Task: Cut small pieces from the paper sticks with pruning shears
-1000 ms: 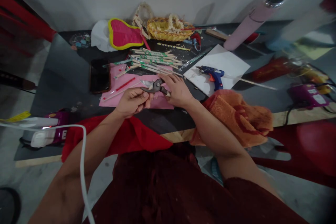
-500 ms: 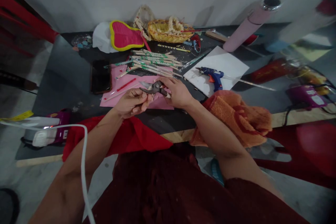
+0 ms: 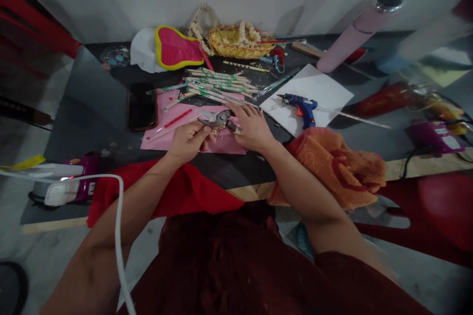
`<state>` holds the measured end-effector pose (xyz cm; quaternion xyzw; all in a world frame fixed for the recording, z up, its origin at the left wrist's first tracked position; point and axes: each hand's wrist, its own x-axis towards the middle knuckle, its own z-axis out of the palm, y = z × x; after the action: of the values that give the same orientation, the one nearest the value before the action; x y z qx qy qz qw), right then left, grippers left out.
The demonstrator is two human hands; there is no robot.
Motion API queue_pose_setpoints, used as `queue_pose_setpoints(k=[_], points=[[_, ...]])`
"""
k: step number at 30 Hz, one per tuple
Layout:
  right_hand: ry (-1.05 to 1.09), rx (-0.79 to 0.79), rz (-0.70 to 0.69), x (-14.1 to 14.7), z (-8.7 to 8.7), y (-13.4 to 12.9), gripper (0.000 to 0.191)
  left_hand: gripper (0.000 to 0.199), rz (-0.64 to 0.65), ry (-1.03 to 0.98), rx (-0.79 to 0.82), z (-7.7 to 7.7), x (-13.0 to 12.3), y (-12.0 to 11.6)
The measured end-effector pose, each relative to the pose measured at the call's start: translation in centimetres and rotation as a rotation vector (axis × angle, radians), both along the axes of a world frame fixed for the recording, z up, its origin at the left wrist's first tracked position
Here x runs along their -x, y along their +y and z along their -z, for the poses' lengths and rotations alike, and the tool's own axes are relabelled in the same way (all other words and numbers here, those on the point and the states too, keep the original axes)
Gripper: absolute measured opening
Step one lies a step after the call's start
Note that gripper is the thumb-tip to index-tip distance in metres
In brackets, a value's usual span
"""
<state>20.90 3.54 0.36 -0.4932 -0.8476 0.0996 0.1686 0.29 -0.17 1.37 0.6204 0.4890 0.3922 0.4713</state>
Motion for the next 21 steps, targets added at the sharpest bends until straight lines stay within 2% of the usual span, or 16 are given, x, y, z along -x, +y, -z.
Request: queue_pose_setpoints(k=[4, 10, 14, 21], points=[[-0.007, -0.01, 0.0, -0.08, 0.08, 0.05, 0.069, 0.037, 0.0, -0.03, 0.004, -0.32, -0.23, -0.07], [0.008, -0.015, 0.003, 0.16, -0.06, -0.08, 0.057, 0.036, -0.025, -0.059, -0.007, -0.58, -0.32, -0.28], [0.018, -0.011, 0.023, 0.32, -0.26, -0.16, 0.053, 0.036, -0.039, -0.011, -0.067, -0.51, -0.14, -0.22], [0.035, -0.017, 0.021, 0.18, 0.19, 0.03, 0.057, 0.022, -0.146, 0.029, -0.141, -0.18, -0.28, -0.18]])
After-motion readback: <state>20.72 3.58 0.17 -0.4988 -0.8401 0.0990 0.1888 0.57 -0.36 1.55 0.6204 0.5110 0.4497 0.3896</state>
